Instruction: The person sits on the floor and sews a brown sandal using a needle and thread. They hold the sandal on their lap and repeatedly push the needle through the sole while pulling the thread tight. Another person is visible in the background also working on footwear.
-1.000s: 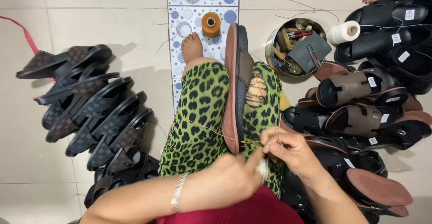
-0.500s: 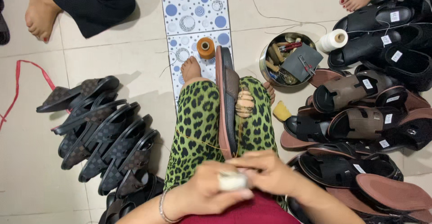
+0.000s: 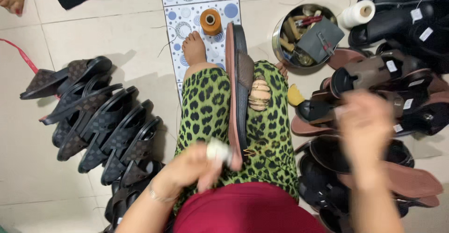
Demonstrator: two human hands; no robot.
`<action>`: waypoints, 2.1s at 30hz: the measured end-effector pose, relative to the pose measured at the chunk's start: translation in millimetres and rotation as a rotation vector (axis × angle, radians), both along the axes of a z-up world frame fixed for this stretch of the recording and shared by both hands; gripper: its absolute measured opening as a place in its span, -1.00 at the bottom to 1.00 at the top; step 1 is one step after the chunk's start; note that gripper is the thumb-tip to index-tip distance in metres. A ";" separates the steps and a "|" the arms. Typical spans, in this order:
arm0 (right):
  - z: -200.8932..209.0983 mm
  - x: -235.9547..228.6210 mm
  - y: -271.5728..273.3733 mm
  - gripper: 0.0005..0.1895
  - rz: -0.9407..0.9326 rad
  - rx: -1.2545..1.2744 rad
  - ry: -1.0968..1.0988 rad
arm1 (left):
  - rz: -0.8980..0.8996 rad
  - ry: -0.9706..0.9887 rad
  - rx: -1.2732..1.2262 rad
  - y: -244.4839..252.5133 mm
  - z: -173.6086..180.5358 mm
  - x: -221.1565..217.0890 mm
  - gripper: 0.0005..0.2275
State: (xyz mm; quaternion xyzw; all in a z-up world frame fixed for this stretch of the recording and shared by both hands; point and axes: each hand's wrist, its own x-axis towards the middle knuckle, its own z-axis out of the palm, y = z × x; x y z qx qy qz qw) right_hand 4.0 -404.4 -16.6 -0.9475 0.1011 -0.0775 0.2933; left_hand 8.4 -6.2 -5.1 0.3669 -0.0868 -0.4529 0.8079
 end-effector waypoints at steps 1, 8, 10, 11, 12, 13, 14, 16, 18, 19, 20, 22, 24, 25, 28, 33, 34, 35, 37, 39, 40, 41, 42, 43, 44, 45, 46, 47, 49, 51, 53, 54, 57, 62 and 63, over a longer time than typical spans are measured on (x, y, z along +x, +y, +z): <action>3.0 -12.4 31.3 -0.79 -0.009 0.006 0.008 | -0.009 0.008 0.006 -13.0 5.6 13.6 -0.69; 48.0 2.8 123.5 -0.74 0.885 0.542 0.158 | 0.700 -0.290 0.426 3.4 4.4 105.9 -0.76; 48.2 15.1 144.2 -0.65 0.878 0.778 0.119 | 0.790 0.201 -0.220 21.5 -17.9 114.3 -0.65; 45.1 18.2 159.8 -0.69 0.749 1.320 0.120 | 0.852 0.270 -0.153 25.8 -27.9 115.2 -0.67; 43.6 16.3 177.2 -0.66 0.550 1.862 0.115 | 0.911 0.342 -0.075 32.0 -35.6 111.4 -0.61; 23.5 15.1 169.0 -0.66 0.537 1.870 0.121 | 0.911 0.352 -0.065 45.2 -57.0 101.4 -0.61; 2.1 19.5 159.8 -0.51 0.446 1.762 0.245 | 0.849 0.370 -0.063 57.0 -79.8 99.1 -0.65; -11.0 32.0 130.1 -0.34 0.367 1.643 0.349 | 0.786 0.372 -0.071 85.2 -108.4 95.8 -0.68; 5.6 37.6 90.0 -0.69 0.189 1.022 0.354 | 0.637 0.144 0.098 119.3 -121.3 82.3 -0.63; 10.7 28.8 73.3 -0.69 0.181 1.025 0.363 | 0.635 0.154 0.103 124.4 -105.8 76.6 -0.63; 13.7 28.7 56.6 -0.66 0.132 0.728 0.393 | 0.558 -0.105 0.922 129.5 -92.2 80.4 -0.70; 25.2 21.3 45.8 -0.30 0.084 0.433 0.422 | 0.400 -0.366 1.732 114.5 -58.9 74.9 -0.70; 42.3 3.6 56.8 -0.52 0.495 0.304 0.348 | 0.834 -0.668 1.400 72.8 -20.9 57.6 -0.86; 43.7 0.7 66.2 -0.52 0.493 0.308 0.354 | 0.827 -0.664 1.403 49.0 -4.4 48.3 -0.86; 44.2 5.8 83.9 -0.40 0.936 0.216 0.312 | 0.334 -0.684 0.976 -6.8 24.1 31.7 -0.39; 44.7 6.8 90.6 -0.43 1.025 0.021 0.269 | 0.078 -1.168 0.910 -21.4 6.0 12.9 -0.15; 46.8 8.4 92.9 -0.43 1.025 0.021 0.271 | 0.078 -1.167 0.910 -22.7 -1.2 9.9 -0.15; 49.0 9.8 95.4 -0.45 1.065 -0.067 0.216 | 0.150 -1.210 0.897 -23.7 -8.2 6.8 -0.14; 48.2 14.1 110.4 -0.48 1.109 -0.152 0.164 | 0.224 -1.246 0.887 -28.1 -18.7 1.7 -0.13; 43.6 19.2 135.3 -0.90 1.050 -0.205 0.150 | 0.322 -1.329 0.949 -35.0 -24.9 -0.6 -0.22; 34.2 16.8 132.9 -0.90 1.055 -0.208 0.149 | 0.328 -1.328 0.951 -34.2 -22.0 -2.3 -0.22; 25.6 14.2 130.7 -0.96 1.030 -0.072 0.171 | 0.314 -1.266 0.978 -33.2 -18.3 -4.3 -0.25; 16.2 14.4 128.4 -0.84 1.005 0.061 0.184 | 0.305 -1.210 1.006 -32.3 -15.0 -4.1 -0.28; 22.9 15.5 124.7 -0.84 1.013 0.057 0.176 | 0.315 -1.214 1.011 -25.2 -9.3 -4.1 -0.28; 28.6 17.5 121.4 -0.82 0.955 0.092 0.165 | 0.314 -1.175 0.984 -17.6 -4.7 -2.3 -0.57; 33.5 19.6 117.6 -0.79 0.897 0.128 0.153 | 0.313 -1.136 0.957 -10.6 -1.1 -0.6 -0.84; 32.4 16.1 115.5 -0.79 0.895 0.135 0.159 | 0.304 -1.130 0.958 -7.7 8.3 2.4 -0.84; 30.6 12.4 113.3 -0.76 0.886 0.143 0.125 | 0.273 -0.552 0.360 -5.0 17.0 5.4 -0.83; 32.9 9.3 115.3 -0.73 0.888 0.151 0.095 | 0.232 0.050 -0.232 -7.1 26.3 6.3 -0.80; 40.1 12.0 123.4 -0.77 0.876 0.154 -0.027 | 0.290 -0.399 0.431 -17.0 27.0 9.5 -0.92; 39.4 8.6 122.2 -0.79 0.890 0.088 -0.065 | 0.108 -0.501 0.718 -33.2 16.3 -0.6 -0.86; 39.1 5.5 121.9 -0.80 0.906 0.032 -0.093 | -0.087 -0.582 1.004 -40.8 11.7 -7.2 -0.78; 45.8 -1.1 76.1 -0.50 0.992 -0.068 0.190 | 0.167 -0.808 0.810 -52.0 1.6 -26.2 -0.87; 57.5 -10.0 -0.7 -0.43 0.774 0.184 0.529 | 0.220 -0.804 1.124 -19.3 27.5 12.3 -0.78; 46.4 -15.6 -2.6 -0.36 0.544 0.266 0.747 | 0.360 -1.161 1.102 -16.5 31.6 14.0 -0.83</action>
